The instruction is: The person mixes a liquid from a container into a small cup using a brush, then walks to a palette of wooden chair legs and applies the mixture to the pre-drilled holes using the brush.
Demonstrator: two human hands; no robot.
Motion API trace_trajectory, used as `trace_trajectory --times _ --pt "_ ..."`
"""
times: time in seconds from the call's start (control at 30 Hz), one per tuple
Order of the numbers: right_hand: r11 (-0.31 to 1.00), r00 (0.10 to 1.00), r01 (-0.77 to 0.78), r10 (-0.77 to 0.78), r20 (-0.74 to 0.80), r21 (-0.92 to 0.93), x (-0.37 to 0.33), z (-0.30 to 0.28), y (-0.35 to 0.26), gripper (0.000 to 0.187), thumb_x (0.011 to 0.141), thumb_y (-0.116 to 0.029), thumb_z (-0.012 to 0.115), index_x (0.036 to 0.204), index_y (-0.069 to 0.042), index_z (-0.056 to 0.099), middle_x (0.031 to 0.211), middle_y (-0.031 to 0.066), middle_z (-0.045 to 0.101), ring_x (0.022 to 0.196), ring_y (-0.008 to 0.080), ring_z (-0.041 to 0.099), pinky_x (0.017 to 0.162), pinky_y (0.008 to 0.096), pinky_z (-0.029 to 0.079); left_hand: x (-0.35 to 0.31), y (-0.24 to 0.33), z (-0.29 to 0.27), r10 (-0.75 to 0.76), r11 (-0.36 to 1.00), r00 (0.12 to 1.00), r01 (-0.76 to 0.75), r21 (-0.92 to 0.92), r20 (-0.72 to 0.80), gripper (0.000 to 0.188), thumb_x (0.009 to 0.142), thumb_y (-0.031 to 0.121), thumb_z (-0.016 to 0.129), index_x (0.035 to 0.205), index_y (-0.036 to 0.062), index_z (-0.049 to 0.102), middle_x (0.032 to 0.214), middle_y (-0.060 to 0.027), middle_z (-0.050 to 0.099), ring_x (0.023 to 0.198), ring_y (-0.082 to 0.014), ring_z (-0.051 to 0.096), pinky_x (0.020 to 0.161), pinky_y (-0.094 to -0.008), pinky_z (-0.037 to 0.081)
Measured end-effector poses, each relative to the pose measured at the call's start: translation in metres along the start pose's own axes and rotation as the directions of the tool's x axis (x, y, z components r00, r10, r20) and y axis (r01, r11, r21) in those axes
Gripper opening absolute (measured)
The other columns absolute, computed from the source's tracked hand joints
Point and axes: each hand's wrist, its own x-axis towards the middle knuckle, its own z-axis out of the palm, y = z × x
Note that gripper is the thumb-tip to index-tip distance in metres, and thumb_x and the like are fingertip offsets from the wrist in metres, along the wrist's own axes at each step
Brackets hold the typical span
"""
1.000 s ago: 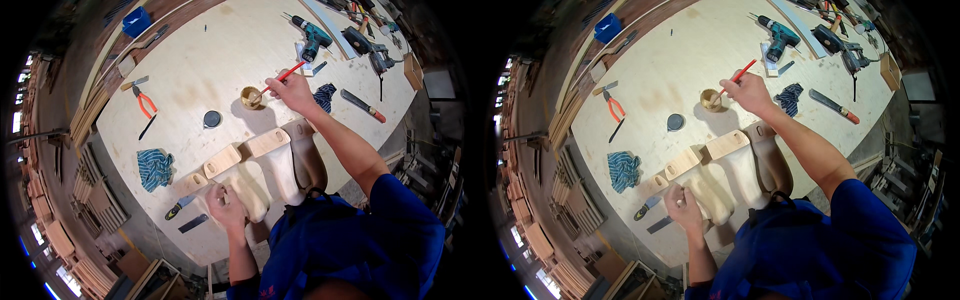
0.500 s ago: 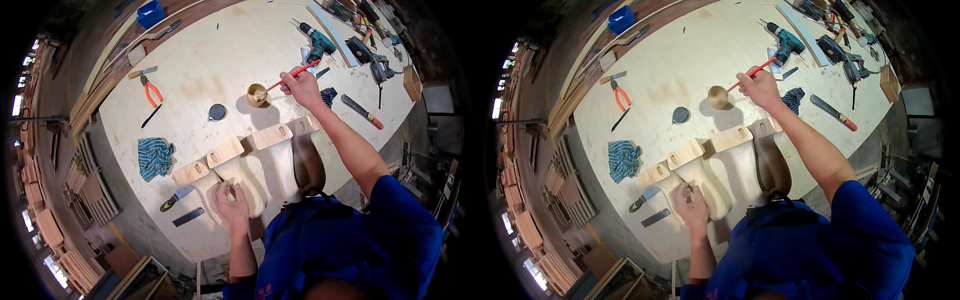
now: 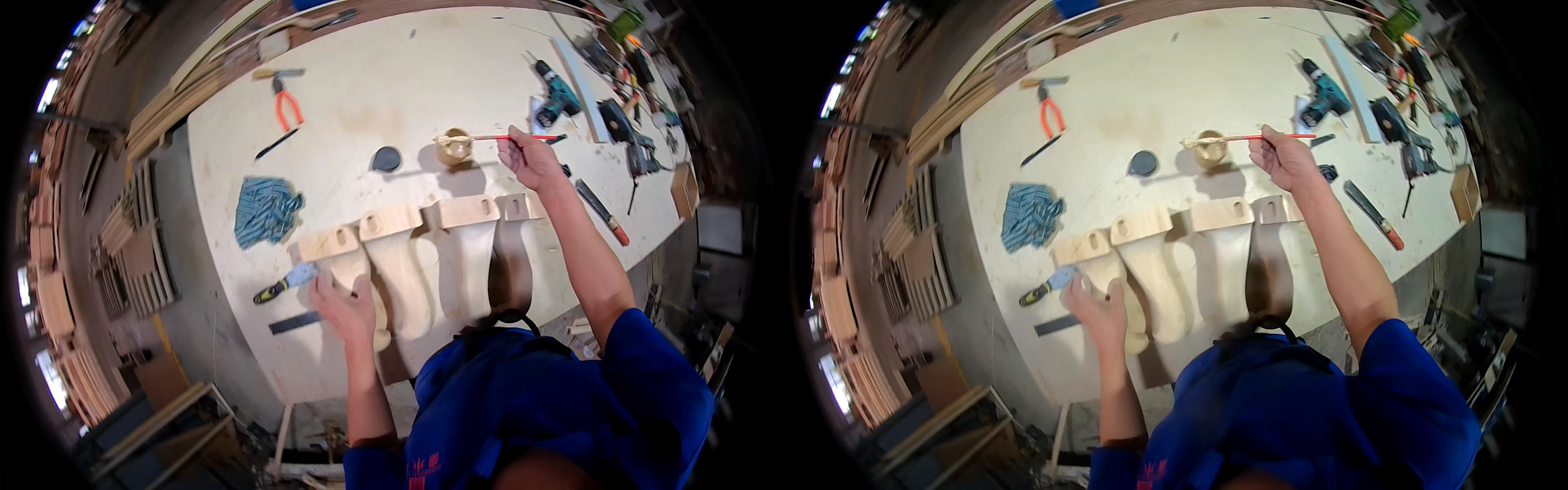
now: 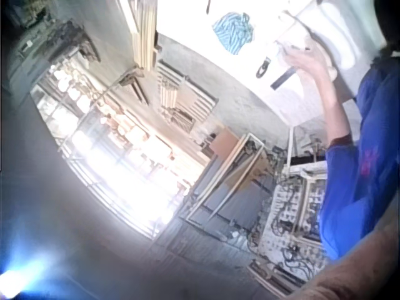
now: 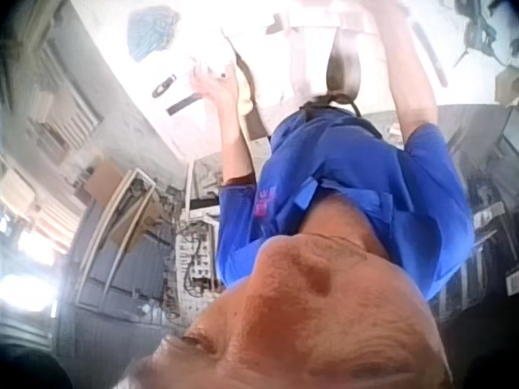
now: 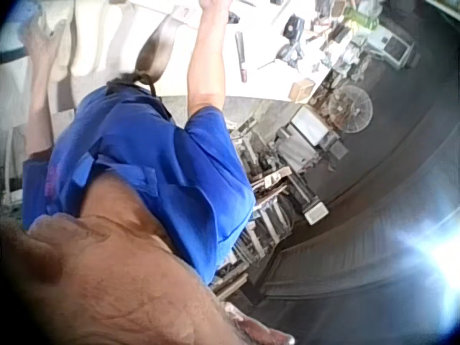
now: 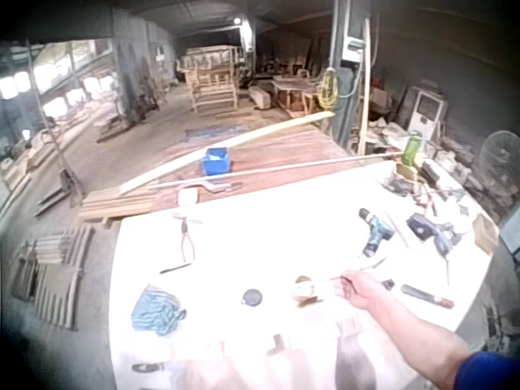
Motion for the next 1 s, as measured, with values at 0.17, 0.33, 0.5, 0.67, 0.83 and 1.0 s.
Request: trace_trajectory --times 0.17,0.33,0.5,0.67,0.83,1.0 --pt "0.982 0.985 0.043 -0.011 0.172 -0.184 -0.051 0.086 0.013 0.02 0.105 -0.022 0.061 0.102 -0.002 0.064 0.09 0.0088 0.073 0.076 0.0141 0.074 0.069 0.027 0.065 0.009 0.005 0.003 -0.229 0.973 0.954 0.228 0.029 0.192 0.082 0.084 0.03 0.079 0.145 -0.0085 0.041 0.142 -0.0314 0.047 0.131 -0.0478 0.047 0.111 -0.0506 0.039" --pt "0.876 0.941 0.204 -0.053 0.334 -0.437 -0.084 0.17 0.038 0.017 0.103 -0.015 0.063 0.103 0.002 0.059 0.096 0.0153 0.072 0.084 0.0193 0.074 0.075 0.0293 0.065 0.004 0.002 0.004 -0.199 0.98 0.972 0.197 0.023 0.123 0.079 0.084 0.031 0.079 0.143 -0.0073 0.043 0.135 -0.0283 0.053 0.126 -0.0454 0.052 0.108 -0.0494 0.043" --pt "0.683 0.885 0.364 -0.042 0.463 -0.634 -0.097 0.218 0.047 0.015 0.102 -0.014 0.063 0.101 0.001 0.061 0.095 0.0129 0.073 0.084 0.0172 0.074 0.075 0.0291 0.064 0.005 0.006 0.004 -0.2 0.98 0.974 0.201 -0.003 0.11 0.076 0.084 0.031 0.08 0.141 -0.0063 0.046 0.132 -0.0275 0.055 0.124 -0.0446 0.054 0.106 -0.0496 0.044" --pt "0.478 0.854 0.464 -0.017 0.521 -0.746 -0.101 0.243 0.055 0.016 0.101 -0.013 0.065 0.1 0.003 0.063 0.093 0.0106 0.072 0.085 0.0152 0.073 0.077 0.0278 0.062 0.004 0.002 0.005 -0.18 0.983 0.979 0.183 -0.022 0.097 0.075 0.083 0.03 0.08 0.14 -0.0058 0.047 0.13 -0.0266 0.056 0.122 -0.0444 0.054 0.105 -0.0494 0.044" --pt "0.327 0.834 0.515 0.023 0.552 -0.792 -0.112 0.264 0.059 0.015 0.102 -0.013 0.064 0.099 0.002 0.065 0.089 0.0082 0.072 0.083 0.0126 0.072 0.077 0.0272 0.06 0.005 0.003 0.002 -0.184 0.981 0.977 0.189 -0.037 0.103 0.075 0.082 0.03 0.08 0.14 -0.0056 0.047 0.129 -0.0264 0.057 0.121 -0.0439 0.055 0.104 -0.0494 0.045" --pt "0.152 0.815 0.566 0.046 0.578 -0.81 -0.124 0.281 0.066 0.017 0.101 -0.015 0.064 0.098 0.002 0.067 0.083 0.0073 0.07 0.07 0.0113 0.063 0.065 0.0291 0.051 0.005 0.001 0.003 -0.181 0.982 0.979 0.184 -0.033 0.092 0.074 0.083 0.029 0.08 0.139 -0.0054 0.047 0.13 -0.0258 0.056 0.121 -0.0439 0.055 0.103 -0.0501 0.045"
